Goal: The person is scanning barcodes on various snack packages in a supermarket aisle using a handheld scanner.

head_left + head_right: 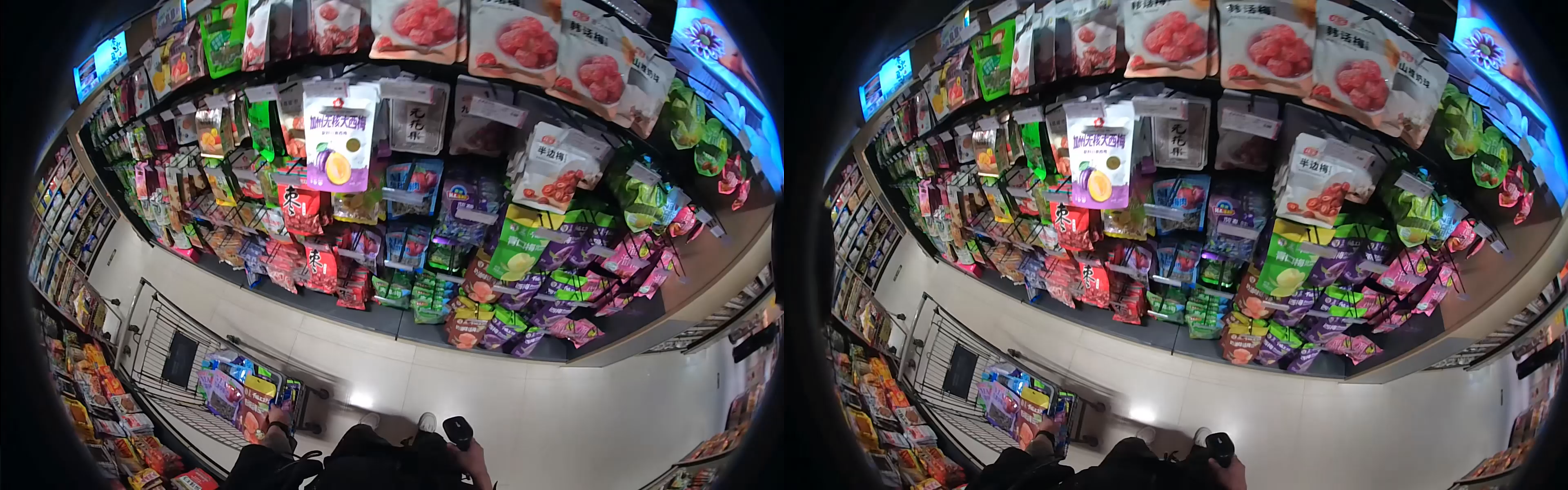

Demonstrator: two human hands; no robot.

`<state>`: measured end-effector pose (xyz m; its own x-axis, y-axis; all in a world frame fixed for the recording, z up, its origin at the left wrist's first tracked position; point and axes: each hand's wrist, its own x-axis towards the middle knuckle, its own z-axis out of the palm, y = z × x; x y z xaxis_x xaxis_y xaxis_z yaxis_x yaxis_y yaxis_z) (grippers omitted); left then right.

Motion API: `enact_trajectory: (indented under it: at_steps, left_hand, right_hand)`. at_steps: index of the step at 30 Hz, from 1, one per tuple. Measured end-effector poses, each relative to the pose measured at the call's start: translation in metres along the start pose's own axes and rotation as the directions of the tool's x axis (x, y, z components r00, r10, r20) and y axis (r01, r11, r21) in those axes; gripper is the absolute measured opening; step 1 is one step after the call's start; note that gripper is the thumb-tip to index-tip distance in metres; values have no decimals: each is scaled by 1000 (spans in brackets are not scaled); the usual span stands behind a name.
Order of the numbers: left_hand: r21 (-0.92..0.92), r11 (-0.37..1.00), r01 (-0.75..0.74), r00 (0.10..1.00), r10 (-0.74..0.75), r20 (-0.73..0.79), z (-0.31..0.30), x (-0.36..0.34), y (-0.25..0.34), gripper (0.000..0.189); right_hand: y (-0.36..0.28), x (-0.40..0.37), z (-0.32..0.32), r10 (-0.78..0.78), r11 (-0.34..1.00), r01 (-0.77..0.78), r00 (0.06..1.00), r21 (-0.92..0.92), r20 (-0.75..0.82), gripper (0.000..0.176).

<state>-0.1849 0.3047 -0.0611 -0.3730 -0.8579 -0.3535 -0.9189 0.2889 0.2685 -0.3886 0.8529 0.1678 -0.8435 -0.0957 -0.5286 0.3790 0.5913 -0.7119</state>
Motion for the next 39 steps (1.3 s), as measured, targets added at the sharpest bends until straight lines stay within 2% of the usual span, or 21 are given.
enact_trajectory:
  at_steps: [1, 3, 4, 5, 6, 7, 9, 11, 12, 16, 17, 20, 23, 25, 28, 31, 32, 34, 35, 36, 39]
  left_hand:
    - [-46, 998, 34, 999, -33, 18, -3, -18, 18, 58]
    - [5, 999, -36, 987, 35, 155, -5, -34, 41, 57]
    - [197, 973, -125, 973, 81, 217, 41, -3, 15, 53]
    - [139, 989, -45, 977, 14, 213, 37, -24, 33, 51]
    - [81, 996, 36, 977, -52, 208, 20, -56, 64, 49]
    - [133, 991, 30, 969, -61, 238, 29, -63, 69, 46]
    - [308, 951, -15, 980, -47, 192, 38, -94, 94, 47]
    - [392, 917, -75, 996, 50, 73, 56, -124, 108, 50]
    - [399, 910, -109, 993, 81, 88, 64, -133, 110, 52]
    - [401, 876, -270, 962, 235, 136, 86, -160, 134, 56]
    - [342, 917, -206, 967, 137, 215, 90, -162, 143, 56]
    - [276, 925, -261, 953, 202, 224, 96, -182, 168, 56]
    - [240, 946, -220, 966, 176, 192, 104, -180, 183, 53]
    - [239, 953, -188, 973, 147, 179, 98, -174, 189, 44]
    - [261, 950, -172, 977, 129, 172, 79, -163, 201, 39]
    - [302, 922, -240, 958, 175, 227, 57, -137, 201, 49]
    - [340, 894, -291, 953, 238, 189, 53, -130, 197, 51]
    - [343, 906, -249, 952, 164, 257, 28, -124, 206, 50]
    - [319, 906, -278, 954, 222, 201, 50, -106, 186, 49]
    - [287, 928, -238, 961, 181, 210, 39, -105, 189, 47]
    - [232, 942, -242, 951, 183, 248, 53, -81, 172, 49]
  right_hand:
    - [5, 17, -12, -42, 999, 42, 999, -20, -19, 42]
    - [52, 70, -30, -167, 985, 167, 986, 40, -6, 37]
    - [40, 72, -47, -96, 991, 94, 995, 92, 19, 36]
    - [14, 71, -67, -20, 991, 13, 998, 134, 53, 34]
    - [10, 76, -77, -18, 987, 9, 998, 160, 56, 34]
    - [8, 80, -86, -17, 983, 6, 998, 184, 58, 34]
    - [9, 89, -97, -21, 989, 7, 995, 146, 97, 37]
    - [10, 94, -104, -28, 998, 20, 991, 59, 128, 39]
    - [10, 95, -103, -14, 1000, 14, 987, 0, 161, 38]
    - [16, 97, -106, -34, 999, 31, 985, 25, 171, 41]
    - [20, 99, -101, -28, 999, 24, 982, 27, 186, 42]
    - [10, 102, -103, -44, 999, 42, 974, 10, 221, 43]
    - [2, 107, -102, -61, 998, 62, 972, 0, 226, 42]
    - [-2, 108, -101, -65, 998, 62, 971, 20, 230, 41]
    - [-2, 105, -101, -1, 1000, 0, 973, 5, 232, 38]
    - [17, 110, -96, 21, 1000, -17, 970, -20, 243, 37]
    - [23, 110, -94, 22, 999, -13, 965, -36, 260, 36]
    - [2, 94, -89, 76, 997, -76, 965, -11, 250, 36]
    - [-4, 96, -86, 90, 996, -89, 966, -13, 244, 36]
    - [-4, 98, -79, 102, 995, -99, 961, -21, 257, 35]
    - [-13, 102, -65, 134, 990, -119, 957, -74, 259, 36]
